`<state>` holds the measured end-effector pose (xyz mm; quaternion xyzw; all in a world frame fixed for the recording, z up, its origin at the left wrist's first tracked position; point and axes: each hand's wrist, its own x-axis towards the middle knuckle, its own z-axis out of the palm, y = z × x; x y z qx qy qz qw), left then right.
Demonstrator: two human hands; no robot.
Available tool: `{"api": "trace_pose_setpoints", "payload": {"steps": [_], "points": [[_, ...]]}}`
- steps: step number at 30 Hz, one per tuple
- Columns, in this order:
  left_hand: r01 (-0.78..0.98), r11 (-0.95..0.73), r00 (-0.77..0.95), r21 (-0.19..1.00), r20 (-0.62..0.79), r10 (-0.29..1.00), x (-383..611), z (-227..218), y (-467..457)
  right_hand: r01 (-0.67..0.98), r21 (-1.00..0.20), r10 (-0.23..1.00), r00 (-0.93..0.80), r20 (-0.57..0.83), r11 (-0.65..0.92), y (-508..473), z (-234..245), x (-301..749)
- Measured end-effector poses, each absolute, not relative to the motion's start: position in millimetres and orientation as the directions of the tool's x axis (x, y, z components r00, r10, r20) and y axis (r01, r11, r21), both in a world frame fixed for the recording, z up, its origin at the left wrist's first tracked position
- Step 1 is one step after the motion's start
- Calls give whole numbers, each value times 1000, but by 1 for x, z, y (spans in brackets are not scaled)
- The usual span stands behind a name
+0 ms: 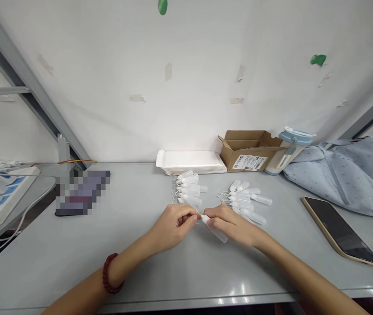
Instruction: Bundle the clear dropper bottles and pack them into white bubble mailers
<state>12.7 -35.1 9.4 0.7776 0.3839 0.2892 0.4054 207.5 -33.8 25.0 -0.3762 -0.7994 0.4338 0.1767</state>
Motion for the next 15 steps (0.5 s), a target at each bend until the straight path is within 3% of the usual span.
{"api": "trace_pose_setpoints", "payload": {"steps": [3,7,15], "points": [[412,-584,543,699,326,774,13,1,-35,442,-826,753,-657,-33,350,-34,23,207],[401,-703,534,587,474,700,13,-8,-34,439,-831,766,-642,-26,340,-34,21,206],[419,-753,545,507,524,655,13,-13,-35,434,-827,766,-643,-8,356,-35,19,205]]}}
